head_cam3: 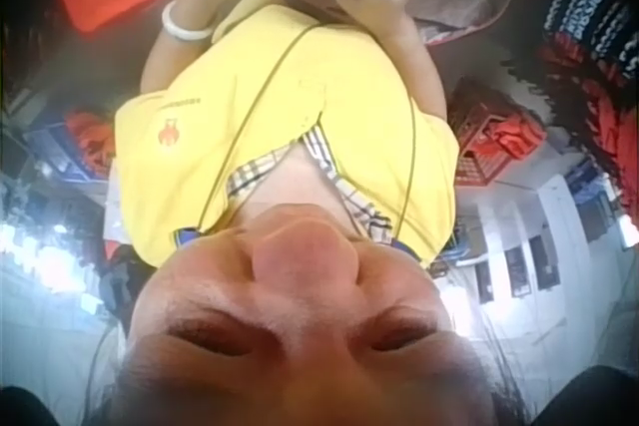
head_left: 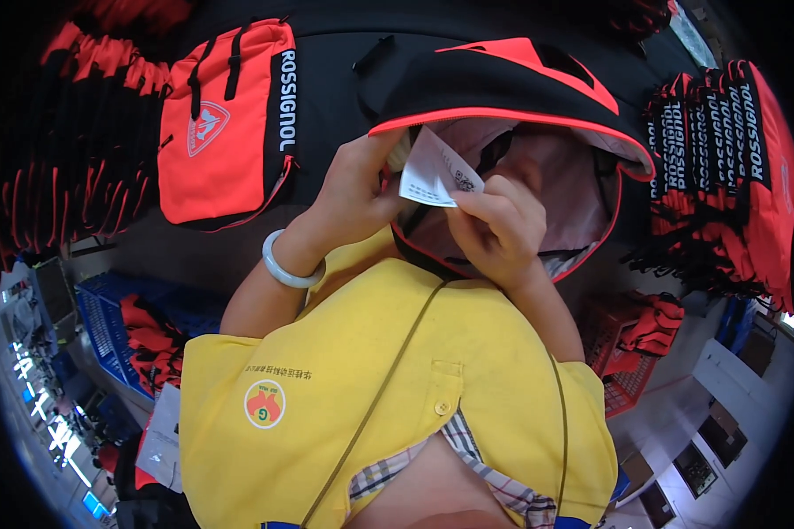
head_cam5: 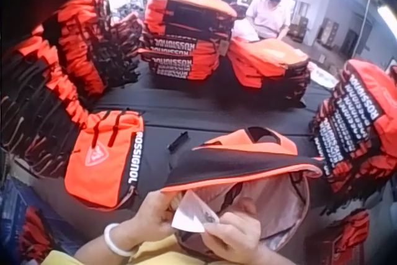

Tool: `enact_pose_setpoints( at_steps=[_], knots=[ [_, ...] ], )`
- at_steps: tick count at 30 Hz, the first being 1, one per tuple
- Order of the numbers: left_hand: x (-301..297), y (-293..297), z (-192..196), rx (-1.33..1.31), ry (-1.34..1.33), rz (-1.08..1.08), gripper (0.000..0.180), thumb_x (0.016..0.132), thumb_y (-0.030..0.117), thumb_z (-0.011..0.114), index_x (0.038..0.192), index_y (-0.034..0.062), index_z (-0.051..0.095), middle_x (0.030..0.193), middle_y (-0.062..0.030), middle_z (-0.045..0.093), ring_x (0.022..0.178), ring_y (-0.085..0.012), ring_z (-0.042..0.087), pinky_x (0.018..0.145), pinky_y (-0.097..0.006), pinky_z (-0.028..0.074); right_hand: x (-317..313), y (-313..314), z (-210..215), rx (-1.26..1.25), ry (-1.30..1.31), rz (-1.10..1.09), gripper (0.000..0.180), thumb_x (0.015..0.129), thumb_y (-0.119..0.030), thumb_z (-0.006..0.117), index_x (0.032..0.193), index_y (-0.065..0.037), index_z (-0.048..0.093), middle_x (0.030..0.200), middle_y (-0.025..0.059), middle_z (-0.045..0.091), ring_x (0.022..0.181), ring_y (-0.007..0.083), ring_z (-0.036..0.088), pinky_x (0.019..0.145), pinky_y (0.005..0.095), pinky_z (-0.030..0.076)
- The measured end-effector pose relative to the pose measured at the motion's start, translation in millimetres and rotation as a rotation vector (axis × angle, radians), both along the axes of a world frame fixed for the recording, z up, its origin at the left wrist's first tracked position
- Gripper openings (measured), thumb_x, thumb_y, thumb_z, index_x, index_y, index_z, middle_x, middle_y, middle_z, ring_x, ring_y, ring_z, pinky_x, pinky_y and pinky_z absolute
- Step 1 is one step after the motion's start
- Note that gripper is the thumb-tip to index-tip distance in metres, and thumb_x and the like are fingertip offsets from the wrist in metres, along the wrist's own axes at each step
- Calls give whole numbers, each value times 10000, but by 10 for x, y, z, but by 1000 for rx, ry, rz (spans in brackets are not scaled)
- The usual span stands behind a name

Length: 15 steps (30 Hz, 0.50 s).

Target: The person is inspecting and folding red Rossignol bags at a factory workstation.

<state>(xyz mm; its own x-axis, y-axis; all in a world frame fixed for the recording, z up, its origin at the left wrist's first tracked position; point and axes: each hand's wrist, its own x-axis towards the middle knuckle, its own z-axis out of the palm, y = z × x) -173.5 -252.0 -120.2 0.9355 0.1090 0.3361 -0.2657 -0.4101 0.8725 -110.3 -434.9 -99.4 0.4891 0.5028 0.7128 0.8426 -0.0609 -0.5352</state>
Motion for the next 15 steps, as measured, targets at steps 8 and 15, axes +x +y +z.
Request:
enact_pose_setpoints(
  at_steps=[8,15],
  knots=[
    [44,-115,151,-128,72,161,317,789,39,659,1103,2,631,677,-88,565,549,-117,496,518,-261,393,198,12,-80,189,675,-302,92,853,-60,644,817,-7,579,711,13,570,650,52,496,594,209,404],
    [324,11,161,-24,-44,511,443,745,167,757,1152,38,637,617,-84,636,468,-92,551,476,-233,431,202,-13,-70,-107,201,-117,197,749,-57,686,936,-38,630,940,86,634,906,241,574,832,350,442]
  ],
)
